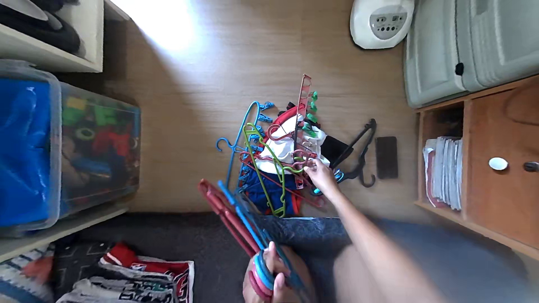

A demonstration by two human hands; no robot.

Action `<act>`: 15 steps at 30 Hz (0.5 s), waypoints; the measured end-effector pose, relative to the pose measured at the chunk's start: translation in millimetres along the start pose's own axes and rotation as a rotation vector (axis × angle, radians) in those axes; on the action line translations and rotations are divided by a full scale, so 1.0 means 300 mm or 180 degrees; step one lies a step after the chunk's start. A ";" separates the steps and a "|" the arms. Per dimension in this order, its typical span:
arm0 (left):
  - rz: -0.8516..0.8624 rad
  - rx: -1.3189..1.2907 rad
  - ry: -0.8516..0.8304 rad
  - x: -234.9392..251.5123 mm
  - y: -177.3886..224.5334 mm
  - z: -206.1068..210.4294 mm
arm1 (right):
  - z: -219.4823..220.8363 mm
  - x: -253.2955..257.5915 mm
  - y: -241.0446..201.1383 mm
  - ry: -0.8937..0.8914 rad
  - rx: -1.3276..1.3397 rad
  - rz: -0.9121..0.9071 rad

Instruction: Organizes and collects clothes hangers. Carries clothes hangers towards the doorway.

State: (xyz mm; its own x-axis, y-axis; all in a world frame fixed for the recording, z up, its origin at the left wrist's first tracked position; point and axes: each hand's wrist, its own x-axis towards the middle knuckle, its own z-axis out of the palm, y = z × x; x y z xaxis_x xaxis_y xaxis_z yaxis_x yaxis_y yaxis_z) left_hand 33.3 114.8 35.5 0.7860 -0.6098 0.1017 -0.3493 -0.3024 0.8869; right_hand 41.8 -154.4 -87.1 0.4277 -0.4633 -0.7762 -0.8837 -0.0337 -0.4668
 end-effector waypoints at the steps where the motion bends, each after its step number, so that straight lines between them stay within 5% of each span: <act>1: -0.0101 -0.0111 -0.0225 0.001 0.002 -0.009 | 0.015 0.024 0.002 -0.0077 -0.0133 0.0052; 4: -0.0183 -0.0244 -0.1104 0.013 -0.017 -0.015 | 0.051 0.075 0.033 -0.0086 0.0014 0.0098; 7: -0.0233 -0.0437 -0.1407 0.019 -0.045 0.000 | 0.043 0.057 0.051 0.0253 0.0219 -0.0163; 11: -0.0327 -0.0401 -0.1093 0.030 -0.044 0.022 | 0.028 -0.086 0.103 0.1785 0.0475 -0.1799; 15: -0.0180 -0.0384 -0.0871 0.049 -0.049 0.052 | -0.013 -0.262 0.099 0.1818 0.0038 -0.3334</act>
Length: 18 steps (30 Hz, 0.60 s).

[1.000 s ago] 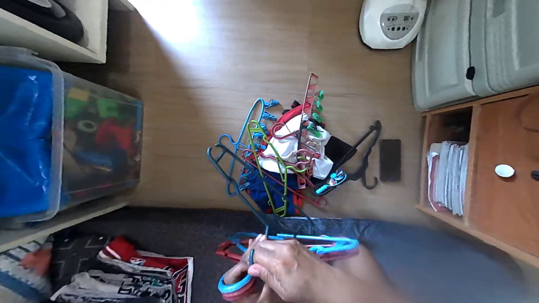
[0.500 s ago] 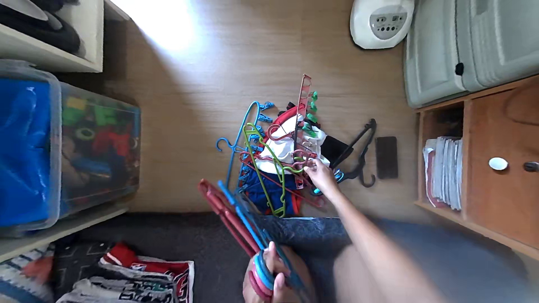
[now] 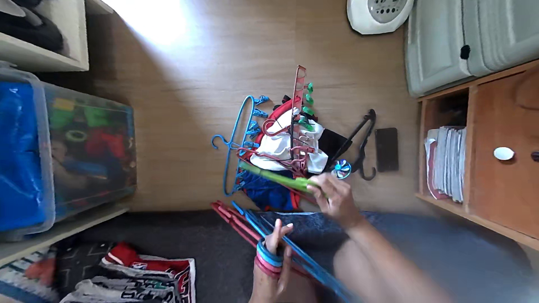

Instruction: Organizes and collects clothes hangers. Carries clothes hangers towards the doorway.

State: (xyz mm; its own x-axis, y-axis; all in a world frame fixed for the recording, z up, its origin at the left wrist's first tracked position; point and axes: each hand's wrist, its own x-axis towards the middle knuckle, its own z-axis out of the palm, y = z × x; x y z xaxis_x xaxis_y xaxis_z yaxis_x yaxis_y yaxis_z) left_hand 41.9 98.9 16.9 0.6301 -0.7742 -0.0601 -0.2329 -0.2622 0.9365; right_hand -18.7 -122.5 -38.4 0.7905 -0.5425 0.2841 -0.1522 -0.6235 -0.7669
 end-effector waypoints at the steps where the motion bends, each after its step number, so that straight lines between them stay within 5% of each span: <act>1: 0.0065 0.0093 0.0021 0.005 0.001 0.006 | -0.014 -0.013 -0.049 -0.0159 0.0120 -0.0116; 6: -0.0139 -0.0448 0.0351 0.000 0.027 0.034 | 0.002 -0.086 -0.274 -0.0973 0.1242 -0.0227; 9: -0.0305 -0.0715 0.0327 -0.035 0.012 0.009 | 0.015 -0.073 -0.258 -0.1040 0.1417 -0.0208; 12: -0.0140 -0.0767 -0.0072 -0.041 -0.013 0.001 | 0.066 0.014 -0.106 -0.0585 0.0580 0.0762; 15: -0.0190 -0.0833 -0.0108 -0.034 -0.012 0.015 | 0.162 0.111 0.101 -0.0759 0.0027 0.2110; 18: -0.0301 -0.0635 0.0105 -0.029 -0.020 0.017 | 0.221 0.146 0.164 -0.0708 -0.0010 0.2433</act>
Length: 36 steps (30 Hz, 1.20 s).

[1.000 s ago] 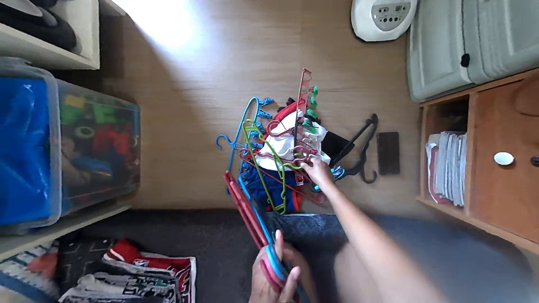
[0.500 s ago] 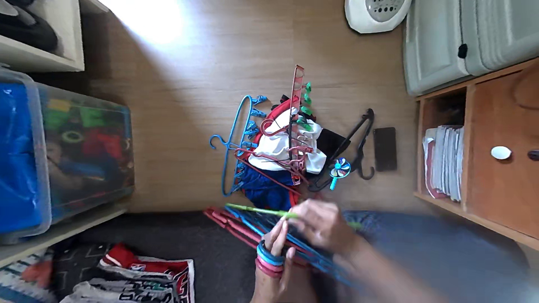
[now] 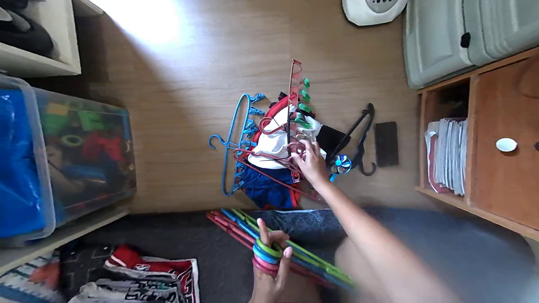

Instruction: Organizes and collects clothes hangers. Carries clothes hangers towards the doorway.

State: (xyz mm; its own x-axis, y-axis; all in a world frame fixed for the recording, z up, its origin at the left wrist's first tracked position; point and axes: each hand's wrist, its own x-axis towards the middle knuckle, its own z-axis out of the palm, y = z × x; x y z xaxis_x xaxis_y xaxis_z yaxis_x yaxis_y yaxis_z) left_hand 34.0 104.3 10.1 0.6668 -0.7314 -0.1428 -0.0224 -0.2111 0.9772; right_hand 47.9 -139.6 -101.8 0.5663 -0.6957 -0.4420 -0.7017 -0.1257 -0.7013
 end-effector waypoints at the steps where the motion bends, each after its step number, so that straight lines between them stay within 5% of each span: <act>1: -0.0061 0.0002 0.0083 0.003 -0.005 -0.003 | 0.008 -0.003 -0.008 0.0070 0.0020 -0.0128; 8: -0.0461 0.0144 0.0184 -0.011 -0.052 -0.041 | -0.026 -0.325 -0.129 -0.0704 0.0247 -0.1329; 12: -0.0661 0.0454 0.0405 -0.065 -0.047 -0.029 | -0.029 -0.529 -0.195 -0.0847 0.0614 -0.1533; 20: -0.0888 -0.0920 0.0424 -0.058 -0.076 -0.025 | -0.071 -0.576 -0.107 -0.1228 0.1036 -0.1783; 23: -0.0881 -0.0970 0.0637 -0.069 -0.040 0.007 | -0.133 -0.525 -0.043 -0.0532 0.1239 -0.1206; 26: -0.0480 -0.0952 0.0529 -0.080 -0.045 0.003 | -0.197 -0.399 0.191 0.0323 0.0416 0.0430; 30: -0.0003 0.0069 0.0288 -0.081 -0.021 -0.023 | -0.189 -0.302 0.492 0.0068 -0.0401 0.1873; 34: 0.0202 0.1365 -0.0030 -0.068 -0.043 -0.050 | -0.168 -0.341 0.563 -0.0137 -0.0261 0.1443; 36: -0.0128 0.1427 0.0219 -0.070 -0.068 -0.054 | -0.199 -0.359 0.454 0.0205 0.0083 0.1022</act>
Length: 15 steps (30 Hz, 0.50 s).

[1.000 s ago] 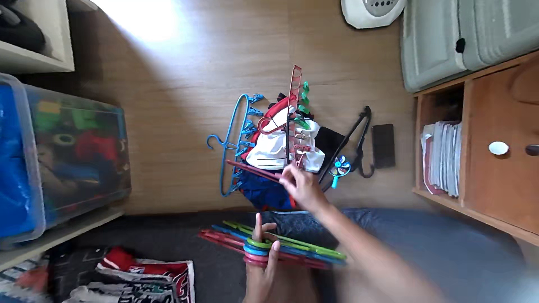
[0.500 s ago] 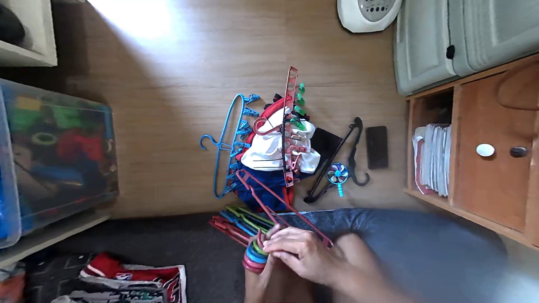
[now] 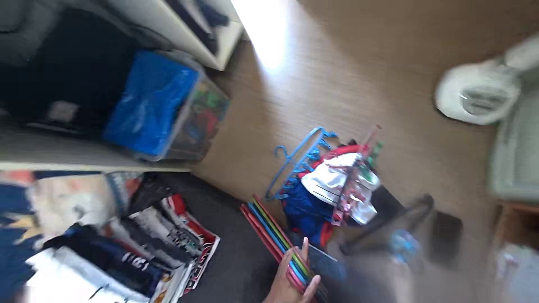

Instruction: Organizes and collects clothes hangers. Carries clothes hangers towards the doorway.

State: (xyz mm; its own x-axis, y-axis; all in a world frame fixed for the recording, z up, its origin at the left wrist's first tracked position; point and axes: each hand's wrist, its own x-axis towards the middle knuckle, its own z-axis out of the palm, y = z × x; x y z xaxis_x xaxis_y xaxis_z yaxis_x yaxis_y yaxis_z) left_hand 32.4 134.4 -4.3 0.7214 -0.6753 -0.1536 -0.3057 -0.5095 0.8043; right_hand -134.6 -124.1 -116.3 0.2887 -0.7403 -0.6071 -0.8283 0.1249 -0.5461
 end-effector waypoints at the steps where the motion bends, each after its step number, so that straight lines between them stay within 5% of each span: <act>1: -0.0222 -0.0089 0.0167 -0.002 -0.018 0.010 | -0.043 -0.035 -0.121 -0.0101 0.0102 0.0030; 5: -0.0805 -0.0561 0.0619 -0.020 -0.080 0.060 | 0.009 -0.120 -0.422 -0.0183 0.0074 -0.1552; 8: -0.0840 -0.0563 0.0592 -0.003 -0.069 0.052 | 0.247 -0.237 -0.874 -0.0519 0.0377 -0.2669; 12: -0.0877 -0.0378 0.0748 0.003 0.027 -0.003 | 0.445 -0.452 -1.429 -0.1899 0.0583 -0.3341; 15: -0.1057 -0.0316 0.0806 -0.018 0.045 -0.010 | 0.467 -0.513 -1.484 -0.2250 0.0757 -0.3814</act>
State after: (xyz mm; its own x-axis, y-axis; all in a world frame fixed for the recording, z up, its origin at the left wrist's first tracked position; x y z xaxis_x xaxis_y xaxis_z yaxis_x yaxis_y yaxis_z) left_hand 26.3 132.8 9.2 0.9042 -0.3246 -0.2777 0.0213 -0.6149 0.7883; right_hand 257.0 26.7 139.3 0.9855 -0.0015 0.1698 0.1669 -0.1757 -0.9702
